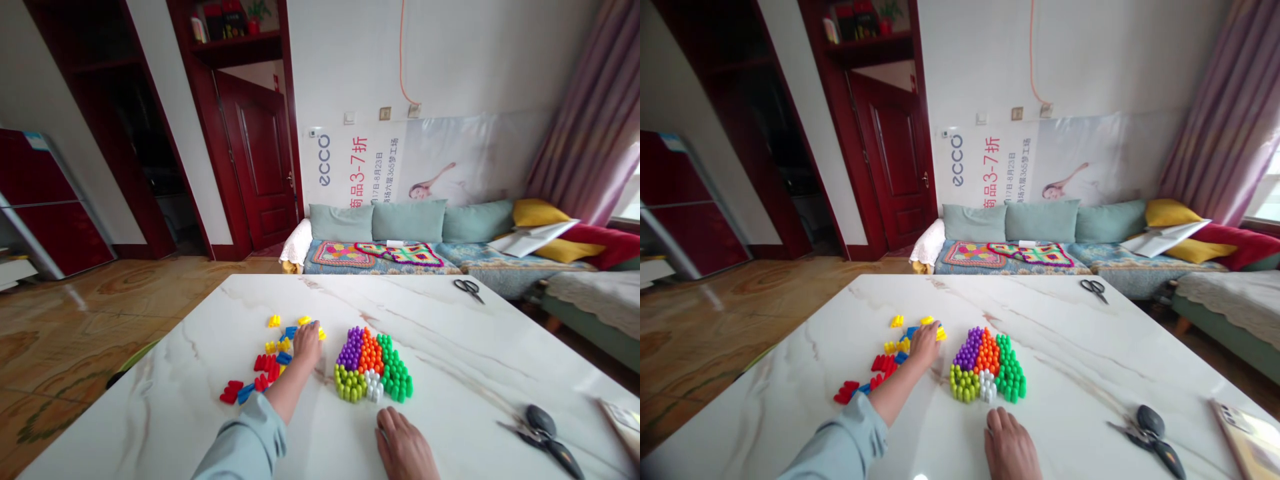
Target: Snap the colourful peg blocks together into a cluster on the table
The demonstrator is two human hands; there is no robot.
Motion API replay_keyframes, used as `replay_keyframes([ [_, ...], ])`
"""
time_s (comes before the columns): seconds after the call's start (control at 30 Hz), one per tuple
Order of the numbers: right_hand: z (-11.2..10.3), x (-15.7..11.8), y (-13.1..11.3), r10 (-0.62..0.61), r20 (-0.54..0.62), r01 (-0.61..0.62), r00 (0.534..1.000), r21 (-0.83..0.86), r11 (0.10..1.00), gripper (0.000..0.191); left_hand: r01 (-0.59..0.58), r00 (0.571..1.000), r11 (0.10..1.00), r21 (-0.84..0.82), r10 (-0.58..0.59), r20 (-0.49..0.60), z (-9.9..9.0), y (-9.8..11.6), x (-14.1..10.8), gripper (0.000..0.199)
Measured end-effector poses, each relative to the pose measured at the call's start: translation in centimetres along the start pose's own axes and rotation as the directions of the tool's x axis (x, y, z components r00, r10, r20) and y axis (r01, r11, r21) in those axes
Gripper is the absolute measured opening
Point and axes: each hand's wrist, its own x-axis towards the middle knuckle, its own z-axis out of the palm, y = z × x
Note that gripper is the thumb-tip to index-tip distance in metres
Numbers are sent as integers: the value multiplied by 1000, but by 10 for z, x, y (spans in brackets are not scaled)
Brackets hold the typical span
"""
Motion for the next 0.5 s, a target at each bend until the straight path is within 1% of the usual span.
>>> replay_keyframes([
  [0.03, 1, 0, 1, -3, -4, 3, 1000, -4, 1000, 7, 11, 1000, 1000, -9, -11, 2, 4, 1, 5, 43],
  [0.1, 3, -1, 1, -3, -1, 3, 1000, -12, 1000, 8, 20, 1000, 999, -27, -20, 3, 10, 3, 11, 39],
  [0.23, -1, 0, -1, 10, 42, -10, 999, -8, 1000, 8, -13, 1000, 996, -86, 13, -3, 15, 5, 10, 28],
  [0.37, -7, 1, -5, 28, 42, -28, 999, 8, 1000, 7, -96, 995, 981, -171, 101, 18, 10, 9, 8, 32],
  [0.5, -9, 3, -6, 35, 43, -35, 998, 16, 999, 6, -211, 973, 946, -247, 227, 40, 5, 18, 17, 34],
])
